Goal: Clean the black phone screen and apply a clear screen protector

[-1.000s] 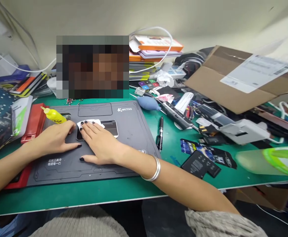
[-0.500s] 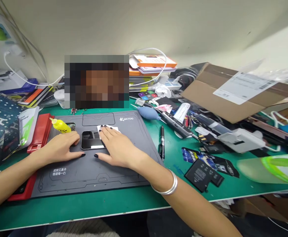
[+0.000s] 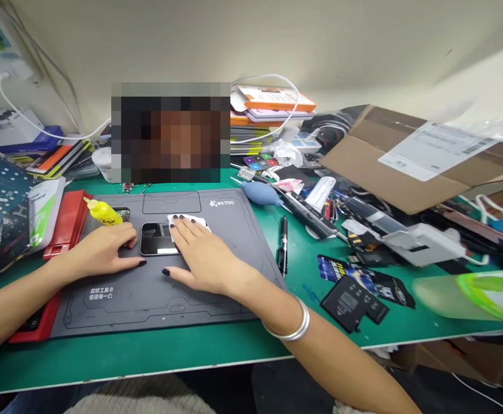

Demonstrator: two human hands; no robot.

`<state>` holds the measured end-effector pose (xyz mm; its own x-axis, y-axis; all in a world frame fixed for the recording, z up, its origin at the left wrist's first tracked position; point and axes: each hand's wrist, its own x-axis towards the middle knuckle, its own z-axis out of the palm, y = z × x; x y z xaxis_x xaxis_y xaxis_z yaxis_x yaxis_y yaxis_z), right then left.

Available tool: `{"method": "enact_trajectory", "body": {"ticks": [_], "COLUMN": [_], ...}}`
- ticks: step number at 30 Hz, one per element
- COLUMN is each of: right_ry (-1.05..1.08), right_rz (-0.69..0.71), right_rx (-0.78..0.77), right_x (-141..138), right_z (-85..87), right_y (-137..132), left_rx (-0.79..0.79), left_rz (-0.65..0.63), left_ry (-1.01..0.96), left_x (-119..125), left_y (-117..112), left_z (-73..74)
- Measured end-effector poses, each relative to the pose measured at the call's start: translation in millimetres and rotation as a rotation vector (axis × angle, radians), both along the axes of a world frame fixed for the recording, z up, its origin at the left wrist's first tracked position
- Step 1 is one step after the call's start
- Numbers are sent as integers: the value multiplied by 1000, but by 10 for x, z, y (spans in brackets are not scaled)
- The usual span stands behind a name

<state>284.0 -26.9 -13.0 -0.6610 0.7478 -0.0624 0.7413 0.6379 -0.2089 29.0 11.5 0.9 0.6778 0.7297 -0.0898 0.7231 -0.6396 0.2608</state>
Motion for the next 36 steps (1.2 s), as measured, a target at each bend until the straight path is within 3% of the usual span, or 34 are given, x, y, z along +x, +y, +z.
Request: {"method": "enact_trajectory", "body": {"ticks": [7, 12, 18, 24, 30, 32, 36], "right_ry": [32, 1, 16, -12, 34, 44, -17], "right_rz": [141, -17, 200, -26, 207, 155, -135], "right_rx": [-25, 5, -12, 33, 11, 4, 56], "right_x": [-25, 39, -73, 72, -41, -38, 22], "right_z": [2, 3, 16, -37, 0, -7, -23], "right_y": [-61, -30, -138, -57, -196, -189, -166], "left_rx": [-25, -31, -14, -10, -20, -16, -14], "left_rz": [9, 7, -9, 0, 1, -2, -6], "left_ry": [-13, -24, -44, -10, -21, -36, -34], "left_x": [24, 3, -11, 27, 16, 6, -2], "left_y": [11, 16, 31, 13, 10, 14, 25], "left_z": [15, 10, -40, -28, -23, -18, -5]}}
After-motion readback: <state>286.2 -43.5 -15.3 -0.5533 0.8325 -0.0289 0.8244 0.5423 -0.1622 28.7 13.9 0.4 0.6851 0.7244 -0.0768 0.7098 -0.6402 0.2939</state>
